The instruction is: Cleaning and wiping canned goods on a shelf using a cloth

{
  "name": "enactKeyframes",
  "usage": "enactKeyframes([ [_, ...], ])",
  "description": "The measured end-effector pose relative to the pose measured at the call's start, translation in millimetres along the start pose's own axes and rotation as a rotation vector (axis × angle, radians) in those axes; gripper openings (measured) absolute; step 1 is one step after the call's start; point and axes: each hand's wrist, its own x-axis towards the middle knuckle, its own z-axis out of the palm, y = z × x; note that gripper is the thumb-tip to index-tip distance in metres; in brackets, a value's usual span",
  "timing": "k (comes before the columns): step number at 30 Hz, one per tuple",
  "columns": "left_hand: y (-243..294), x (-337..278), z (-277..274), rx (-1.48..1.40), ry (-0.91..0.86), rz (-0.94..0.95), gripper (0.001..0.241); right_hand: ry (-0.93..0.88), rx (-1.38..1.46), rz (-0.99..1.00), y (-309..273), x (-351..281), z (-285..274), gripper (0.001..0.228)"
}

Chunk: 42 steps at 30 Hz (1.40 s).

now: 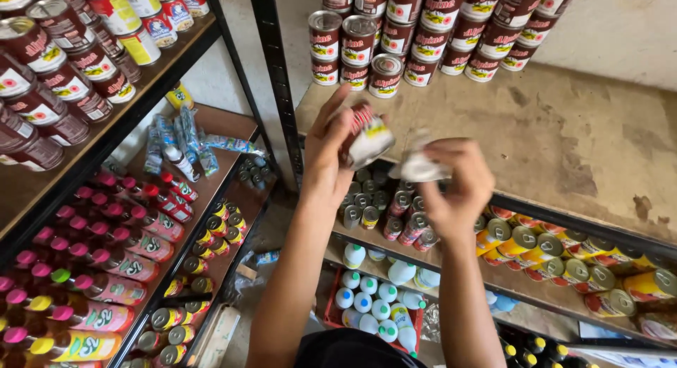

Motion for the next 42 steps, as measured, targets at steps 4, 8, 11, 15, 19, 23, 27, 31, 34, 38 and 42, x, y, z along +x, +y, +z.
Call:
enactKeyframes([
  [4,-15,-1,0,0.044,0.027,0.016,0.041,0.024,0.060,0.060,-18,6,13,0.013],
  [8,-44,7,-19,0.178,0.076,0.019,0.045,-0.175,0.138,0.102,-41,21,34,0.022],
  [11,-43,5,-18,0.311,0.019,0.043,0.051,-0.140,0.202,0.203,-28,25,44,0.026],
  [15,-10,2,3,0.433,-0.104,0.206,0.074,-0.015,0.241,0.300,-17,20,57,0.052],
  [19,7,1,-1,0.553,-0.035,0.354,0.108,0.131,0.536,0.308,-24,10,103,0.040],
  [23,43,-12,-15,0.726,0.142,0.536,0.116,0.249,0.808,0.507,-26,-4,148,0.029],
  [27,99,-24,-39,0.942,0.185,0.644,0.102,0.198,0.929,0.665,-16,-23,201,0.030],
  [31,157,-42,-79,1.101,0.180,0.655,0.095,0.153,1.040,0.745,-24,-36,277,0.031],
  [34,207,-63,-111,1.237,0.244,0.631,0.090,0.059,1.014,0.818,-55,-47,336,0.029],
  [38,281,-85,-160,1.424,0.439,0.683,0.086,-0.088,1.168,0.910,-103,-68,425,0.028],
  [42,358,-87,-217,1.367,0.685,0.634,0.083,-0.316,1.212,0.927,-166,-58,504,0.032],
])
